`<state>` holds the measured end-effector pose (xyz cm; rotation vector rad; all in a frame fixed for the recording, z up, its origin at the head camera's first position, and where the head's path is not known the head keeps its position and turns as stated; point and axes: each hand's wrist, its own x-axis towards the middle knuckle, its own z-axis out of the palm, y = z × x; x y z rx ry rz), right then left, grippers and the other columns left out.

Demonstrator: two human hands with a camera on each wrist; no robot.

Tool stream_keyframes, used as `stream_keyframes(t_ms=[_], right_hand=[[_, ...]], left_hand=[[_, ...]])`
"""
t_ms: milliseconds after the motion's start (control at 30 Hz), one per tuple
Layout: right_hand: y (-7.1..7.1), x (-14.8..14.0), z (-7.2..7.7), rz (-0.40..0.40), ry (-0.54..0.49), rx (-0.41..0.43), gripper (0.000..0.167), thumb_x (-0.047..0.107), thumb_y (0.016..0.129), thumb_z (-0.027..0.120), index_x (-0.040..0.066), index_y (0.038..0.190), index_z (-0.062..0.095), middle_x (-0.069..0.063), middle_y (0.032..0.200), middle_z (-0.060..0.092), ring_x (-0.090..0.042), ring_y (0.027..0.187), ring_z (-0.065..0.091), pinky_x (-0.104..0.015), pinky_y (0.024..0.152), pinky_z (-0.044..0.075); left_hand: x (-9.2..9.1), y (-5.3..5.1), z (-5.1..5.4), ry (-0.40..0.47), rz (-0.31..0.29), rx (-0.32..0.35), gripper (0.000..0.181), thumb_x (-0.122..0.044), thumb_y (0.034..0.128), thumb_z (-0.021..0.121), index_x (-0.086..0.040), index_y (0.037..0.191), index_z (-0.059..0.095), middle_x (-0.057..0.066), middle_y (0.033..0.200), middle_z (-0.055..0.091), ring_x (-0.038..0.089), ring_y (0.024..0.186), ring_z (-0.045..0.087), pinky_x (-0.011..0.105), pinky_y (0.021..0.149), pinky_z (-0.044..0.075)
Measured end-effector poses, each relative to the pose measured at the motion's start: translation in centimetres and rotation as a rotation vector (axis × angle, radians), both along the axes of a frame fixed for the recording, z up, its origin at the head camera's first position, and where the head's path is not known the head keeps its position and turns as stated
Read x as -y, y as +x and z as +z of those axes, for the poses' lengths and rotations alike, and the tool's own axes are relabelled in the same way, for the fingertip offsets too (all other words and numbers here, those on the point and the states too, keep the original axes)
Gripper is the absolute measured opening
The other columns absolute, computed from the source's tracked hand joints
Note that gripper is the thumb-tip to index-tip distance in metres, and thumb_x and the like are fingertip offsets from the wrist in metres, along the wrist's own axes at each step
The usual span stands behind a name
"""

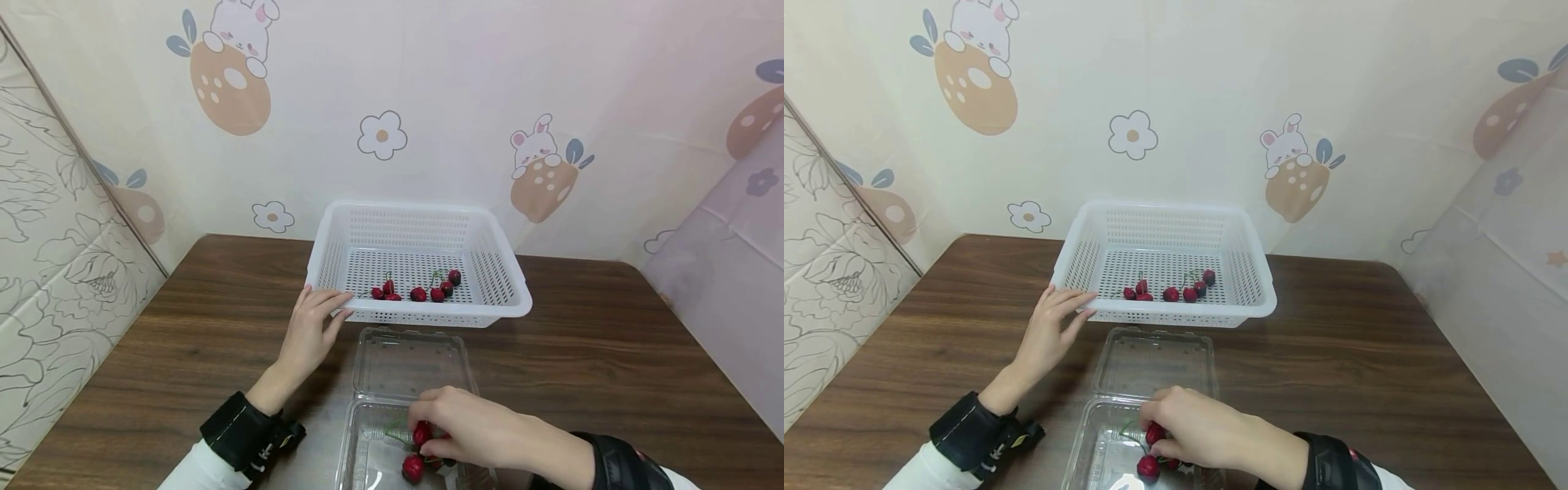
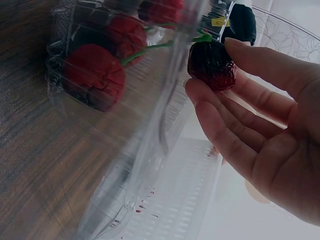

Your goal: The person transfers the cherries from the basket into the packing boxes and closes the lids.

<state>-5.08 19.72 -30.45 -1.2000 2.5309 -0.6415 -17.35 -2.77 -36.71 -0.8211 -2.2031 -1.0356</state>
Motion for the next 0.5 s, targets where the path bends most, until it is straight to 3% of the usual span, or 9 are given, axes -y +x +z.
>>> stream_keyframes(t_ms=[500], right_hand=[[-0.20,-0.16,-0.46,-0.004,0.025,0.032,0.010,0.011,0.079,0.067,0.014,0.085,0.060,0.014,0.078,0.051,0.004,0.059,0.041,-0.007,0.049,0.036]], left_hand=[[-0.10,0.03,0.20,0.002,-0.002,0.002,0.027,-0.003,0.0745,0.070,-0.006,0.101,0.067,0.006,0.094,0.063,0.022,0.092,0.057,0.051,0.100,0.021]])
